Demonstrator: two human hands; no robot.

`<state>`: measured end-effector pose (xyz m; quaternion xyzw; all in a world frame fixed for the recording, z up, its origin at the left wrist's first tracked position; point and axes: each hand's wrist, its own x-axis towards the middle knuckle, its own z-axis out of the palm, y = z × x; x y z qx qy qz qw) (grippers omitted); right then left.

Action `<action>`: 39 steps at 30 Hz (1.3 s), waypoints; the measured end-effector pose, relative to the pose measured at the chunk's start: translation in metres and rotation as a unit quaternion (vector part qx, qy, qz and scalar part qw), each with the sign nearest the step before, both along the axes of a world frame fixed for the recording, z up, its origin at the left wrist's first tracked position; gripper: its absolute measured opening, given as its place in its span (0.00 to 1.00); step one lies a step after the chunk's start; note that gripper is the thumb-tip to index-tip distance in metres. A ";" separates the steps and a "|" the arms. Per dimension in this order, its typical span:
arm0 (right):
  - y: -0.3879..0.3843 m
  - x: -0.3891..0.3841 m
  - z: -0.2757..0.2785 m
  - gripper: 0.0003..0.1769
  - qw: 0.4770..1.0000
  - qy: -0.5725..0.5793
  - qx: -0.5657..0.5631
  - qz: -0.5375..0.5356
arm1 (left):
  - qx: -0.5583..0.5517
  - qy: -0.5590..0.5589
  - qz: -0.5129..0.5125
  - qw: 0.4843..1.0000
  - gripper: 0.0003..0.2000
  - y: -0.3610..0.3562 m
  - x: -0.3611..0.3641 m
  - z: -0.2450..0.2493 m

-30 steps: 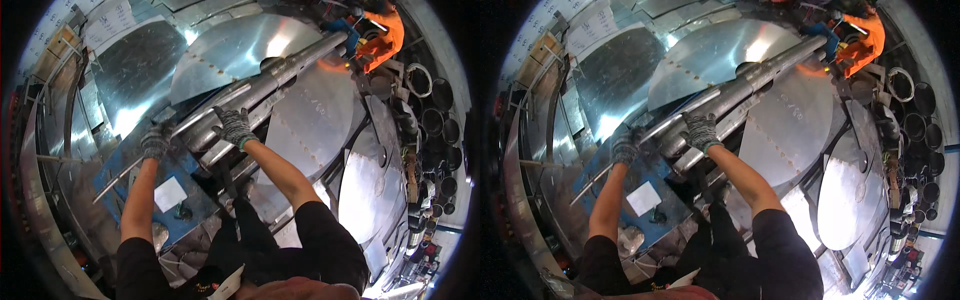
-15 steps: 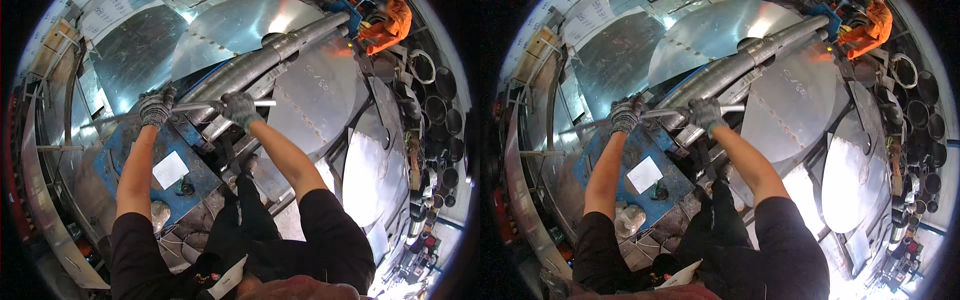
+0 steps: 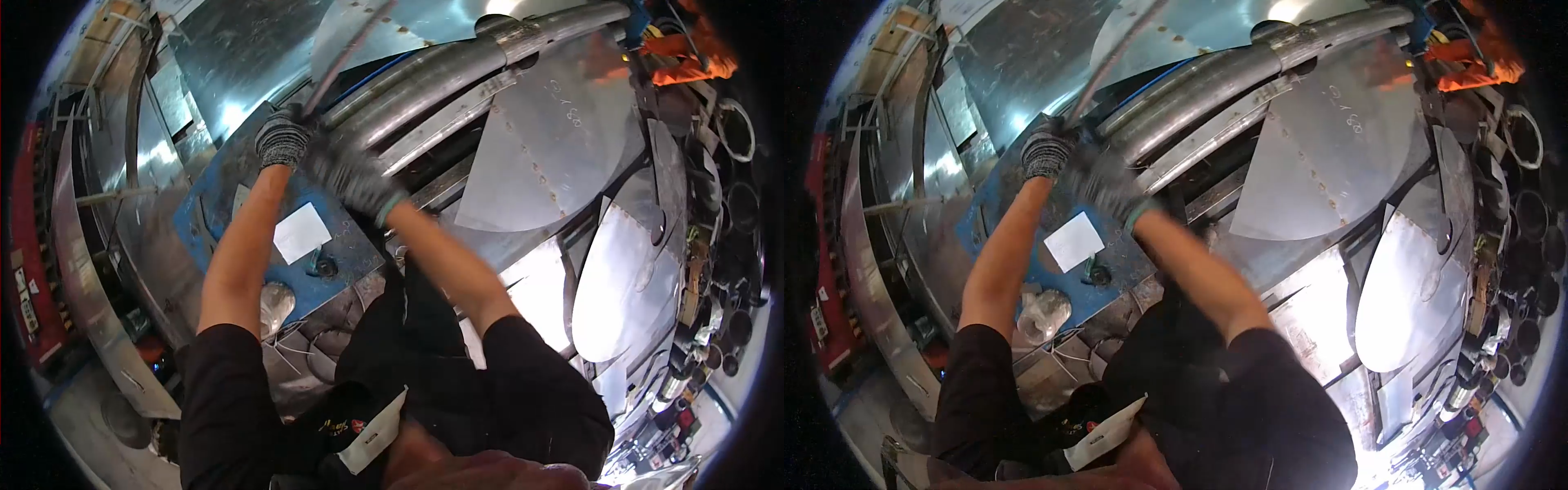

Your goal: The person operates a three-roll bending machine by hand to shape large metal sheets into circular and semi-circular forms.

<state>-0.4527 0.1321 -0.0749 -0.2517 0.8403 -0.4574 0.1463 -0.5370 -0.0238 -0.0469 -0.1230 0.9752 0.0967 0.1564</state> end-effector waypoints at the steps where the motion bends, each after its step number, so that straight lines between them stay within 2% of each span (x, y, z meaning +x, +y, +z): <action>1: 0.026 -0.051 0.031 0.18 0.984 0.098 0.117 -0.089 | -0.016 -0.005 -0.060 0.998 0.28 -0.002 -0.003 -0.001; 2: 0.047 -0.084 0.042 0.24 0.974 0.055 -0.002 -0.218 | -0.032 -0.010 -0.121 0.992 0.28 -0.004 -0.006 -0.002; 4: 0.079 -0.151 0.004 0.34 0.938 0.238 0.051 -0.246 | -0.047 -0.010 -0.148 0.988 0.27 -0.009 -0.004 -0.004; 5: 0.095 -0.165 0.001 0.34 0.939 0.236 0.055 -0.243 | -0.062 -0.006 -0.181 0.981 0.26 -0.012 -0.002 -0.007; 6: 0.111 -0.177 0.006 0.36 0.936 0.184 0.243 -0.175 | -0.077 0.001 -0.216 0.974 0.25 -0.014 -0.004 -0.010; 7: 0.127 -0.182 0.010 0.40 0.892 0.123 0.423 -0.101 | -0.050 0.004 -0.255 0.966 0.26 -0.026 -0.008 -0.023; 8: 0.139 -0.171 0.017 0.45 0.899 0.079 0.426 -0.060 | -0.043 0.003 -0.258 0.965 0.26 -0.031 -0.011 -0.030; 10: 0.158 -0.156 -0.043 0.44 0.911 0.047 0.409 -0.042 | -0.024 0.067 -0.292 0.954 0.27 -0.043 -0.009 -0.044; 11: 0.163 -0.136 -0.034 0.43 0.917 -0.021 0.398 -0.034 | 0.046 0.085 -0.269 0.958 0.27 -0.060 -0.013 -0.065; 12: 0.166 -0.101 -0.020 0.43 0.918 -0.089 0.385 -0.027 | 0.052 0.080 -0.272 0.958 0.27 -0.058 -0.008 -0.063; 14: 0.162 -0.022 -0.031 0.34 0.930 -0.045 0.346 -0.112 | 0.089 0.066 -0.169 0.979 0.29 -0.048 -0.004 -0.042; 15: 0.163 0.022 -0.048 0.30 0.952 -0.057 0.276 -0.122 | 0.094 0.063 -0.171 0.979 0.29 -0.044 -0.002 -0.045; 17: 0.141 0.092 -0.015 0.24 0.958 -0.132 0.225 -0.120 | -0.106 0.257 -0.207 0.938 0.28 -0.038 0.004 -0.048; 18: 0.129 0.127 0.002 0.23 0.957 -0.169 0.200 -0.121 | -0.130 0.244 -0.149 0.949 0.35 -0.025 0.008 -0.040; 20: 0.080 0.197 -0.008 0.28 0.971 -0.165 0.107 -0.133 | -0.143 0.344 -0.016 0.928 0.40 -0.015 0.013 -0.075; 21: 0.051 0.224 -0.016 0.31 0.978 -0.155 0.058 -0.130 | -0.142 0.346 -0.019 0.927 0.40 -0.007 0.008 -0.068; 22: 0.026 0.245 -0.025 0.34 0.983 -0.142 0.012 -0.117 | -0.081 0.244 0.096 0.962 0.39 0.002 0.001 -0.062; 24: -0.013 0.258 -0.050 0.41 0.989 -0.113 -0.075 -0.059 | -0.026 0.136 0.213 0.967 0.38 0.006 -0.014 -0.057; 26: -0.024 0.237 -0.078 0.38 0.974 -0.170 -0.140 0.062 | 0.070 0.044 0.203 0.976 0.32 -0.010 -0.023 -0.060; 27: -0.021 0.191 -0.106 0.36 0.989 -0.073 -0.100 0.083 | 0.059 0.044 0.211 0.975 0.32 -0.009 -0.019 -0.051; 29: 0.022 0.073 -0.026 0.20 0.989 -0.029 0.127 0.077 | 0.053 0.092 0.206 0.973 0.28 0.008 -0.011 -0.033; 30: 0.029 0.026 -0.024 0.22 0.991 0.021 0.124 0.053 | 0.044 0.085 0.217 0.971 0.28 0.003 -0.008 -0.039; 32: 0.043 -0.067 -0.021 0.27 0.985 0.121 0.123 0.000 | 0.014 0.106 0.141 0.984 0.23 -0.015 -0.012 -0.060; 33: 0.032 -0.101 -0.031 0.30 0.980 0.187 0.039 -0.054 | 0.003 0.102 0.150 0.983 0.23 -0.029 -0.014 -0.080; 34: 0.022 -0.135 -0.041 0.36 0.960 0.258 -0.040 -0.103 | 0.026 0.149 0.079 0.985 0.24 -0.045 -0.015 -0.107; 35: 0.025 -0.163 0.002 0.40 0.972 0.204 -0.034 -0.109 | 0.049 0.196 0.006 0.979 0.25 -0.061 -0.016 -0.118; 36: 0.017 -0.189 0.014 0.46 0.978 0.183 0.058 -0.082 | 0.037 0.195 0.011 0.980 0.25 -0.061 -0.014 -0.106; 37: 0.007 -0.215 0.016 0.53 0.974 0.160 0.149 -0.052 | -0.027 0.125 -0.019 0.992 0.26 -0.045 -0.013 -0.087; 38: -0.003 -0.228 0.015 0.49 0.948 0.231 0.210 -0.064 | -0.088 0.052 -0.046 0.994 0.28 -0.036 -0.012 -0.073; 39: 0.002 -0.227 0.041 0.47 0.940 0.179 0.289 -0.013 | -0.095 0.046 -0.036 0.994 0.28 -0.037 -0.010 -0.069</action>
